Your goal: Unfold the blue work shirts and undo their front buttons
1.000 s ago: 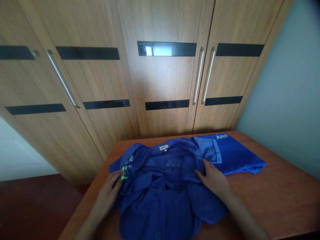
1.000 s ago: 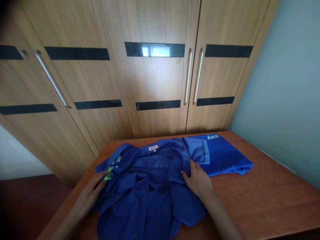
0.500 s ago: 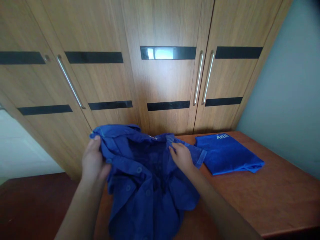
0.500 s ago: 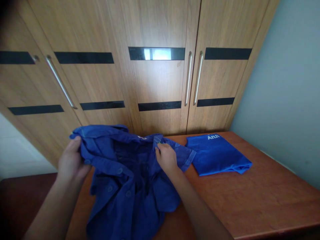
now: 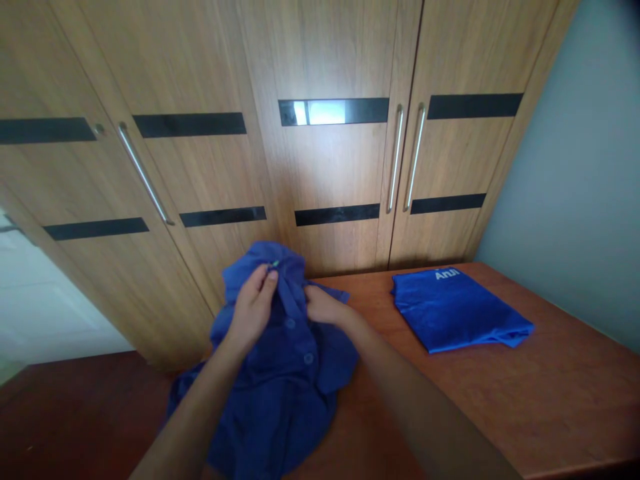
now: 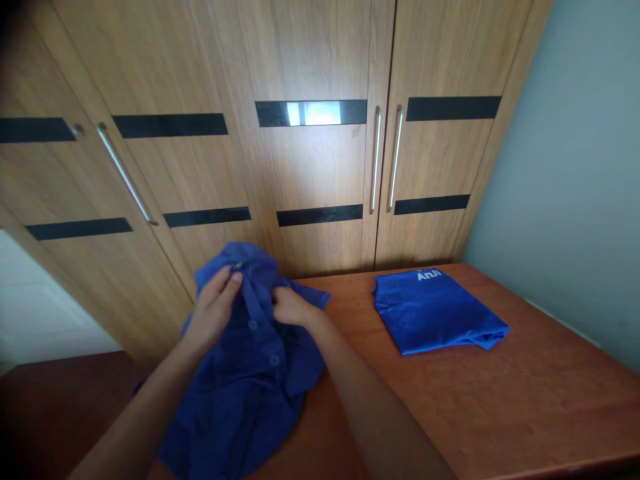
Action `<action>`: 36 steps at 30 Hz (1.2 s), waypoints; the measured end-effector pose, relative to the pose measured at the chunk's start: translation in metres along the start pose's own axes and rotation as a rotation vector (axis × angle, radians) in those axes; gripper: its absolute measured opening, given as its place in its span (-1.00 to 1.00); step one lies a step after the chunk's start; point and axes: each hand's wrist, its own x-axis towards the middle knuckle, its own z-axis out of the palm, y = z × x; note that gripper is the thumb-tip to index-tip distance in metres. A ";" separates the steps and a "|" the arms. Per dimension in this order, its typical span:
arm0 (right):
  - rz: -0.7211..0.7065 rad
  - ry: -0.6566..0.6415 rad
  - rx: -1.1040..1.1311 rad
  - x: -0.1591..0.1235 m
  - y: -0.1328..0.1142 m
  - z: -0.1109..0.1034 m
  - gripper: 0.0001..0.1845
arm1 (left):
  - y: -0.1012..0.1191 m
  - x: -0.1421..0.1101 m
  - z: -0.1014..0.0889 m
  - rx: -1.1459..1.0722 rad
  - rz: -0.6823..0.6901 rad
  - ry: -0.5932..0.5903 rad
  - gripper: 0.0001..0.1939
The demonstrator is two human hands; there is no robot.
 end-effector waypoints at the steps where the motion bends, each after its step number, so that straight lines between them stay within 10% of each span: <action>1: 0.027 -0.027 -0.009 -0.013 0.012 -0.007 -0.65 | -0.020 -0.017 -0.002 0.196 0.018 -0.123 -0.75; 8: 0.187 -0.028 -0.118 -0.098 0.093 -0.086 -0.71 | -0.115 -0.100 -0.020 0.760 0.041 -0.567 -0.53; 19: 0.360 0.315 -0.818 -0.148 0.170 -0.244 -0.62 | -0.160 -0.038 -0.020 0.889 0.041 -0.427 -0.53; 27: 0.565 0.122 -1.035 -0.174 0.216 -0.233 -0.36 | -0.180 -0.007 -0.025 0.868 0.046 -0.385 -0.58; 36: 0.551 0.103 -1.231 -0.176 0.190 -0.209 -0.47 | -0.187 -0.022 -0.048 0.828 0.046 -0.375 -0.48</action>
